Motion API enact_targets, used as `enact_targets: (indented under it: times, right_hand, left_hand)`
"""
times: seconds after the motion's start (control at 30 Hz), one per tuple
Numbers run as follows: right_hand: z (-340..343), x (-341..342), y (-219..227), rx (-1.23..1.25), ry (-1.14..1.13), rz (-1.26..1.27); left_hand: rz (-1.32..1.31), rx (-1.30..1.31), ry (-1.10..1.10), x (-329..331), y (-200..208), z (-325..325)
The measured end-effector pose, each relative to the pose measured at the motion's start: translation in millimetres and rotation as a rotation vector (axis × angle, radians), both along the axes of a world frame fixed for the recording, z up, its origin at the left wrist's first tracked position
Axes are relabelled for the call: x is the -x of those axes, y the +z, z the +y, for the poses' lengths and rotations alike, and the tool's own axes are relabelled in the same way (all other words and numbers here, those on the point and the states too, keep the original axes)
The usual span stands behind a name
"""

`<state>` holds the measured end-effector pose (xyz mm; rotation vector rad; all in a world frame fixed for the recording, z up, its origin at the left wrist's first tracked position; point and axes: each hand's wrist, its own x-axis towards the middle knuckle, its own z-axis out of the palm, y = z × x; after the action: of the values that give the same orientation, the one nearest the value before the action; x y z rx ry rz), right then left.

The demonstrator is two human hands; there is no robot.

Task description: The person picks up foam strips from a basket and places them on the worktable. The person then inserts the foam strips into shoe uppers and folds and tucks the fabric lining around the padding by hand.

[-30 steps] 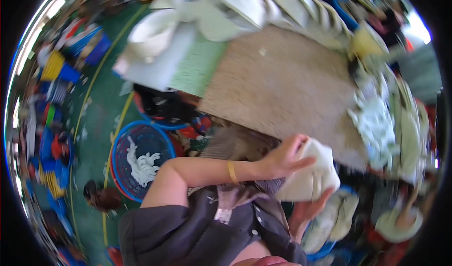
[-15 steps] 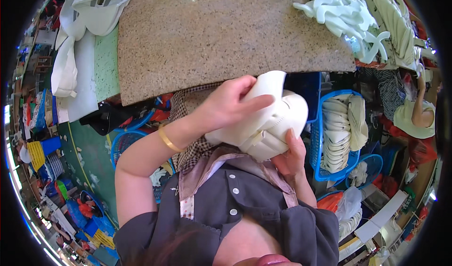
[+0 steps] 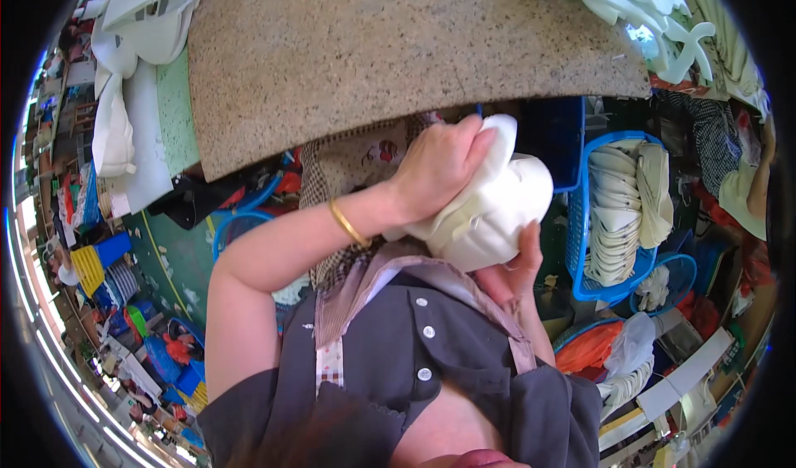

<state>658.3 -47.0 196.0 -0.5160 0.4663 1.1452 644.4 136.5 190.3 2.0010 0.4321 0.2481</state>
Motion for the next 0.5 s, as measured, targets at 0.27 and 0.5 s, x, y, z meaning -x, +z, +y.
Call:
enact_targets:
  times: [0.27,0.5]
  right_hand:
    - [-5.7,-0.1,-3.5,0.102,0.203,-0.165]
    - [-14.4,11.7,-35.3,-0.007,0.048,-0.01]
  left_hand:
    - [0.007,-0.064,0.022,-5.5,-0.5,-10.4]
    - [-0.047,0.038,-0.029,-8.8,-16.1,-17.8]
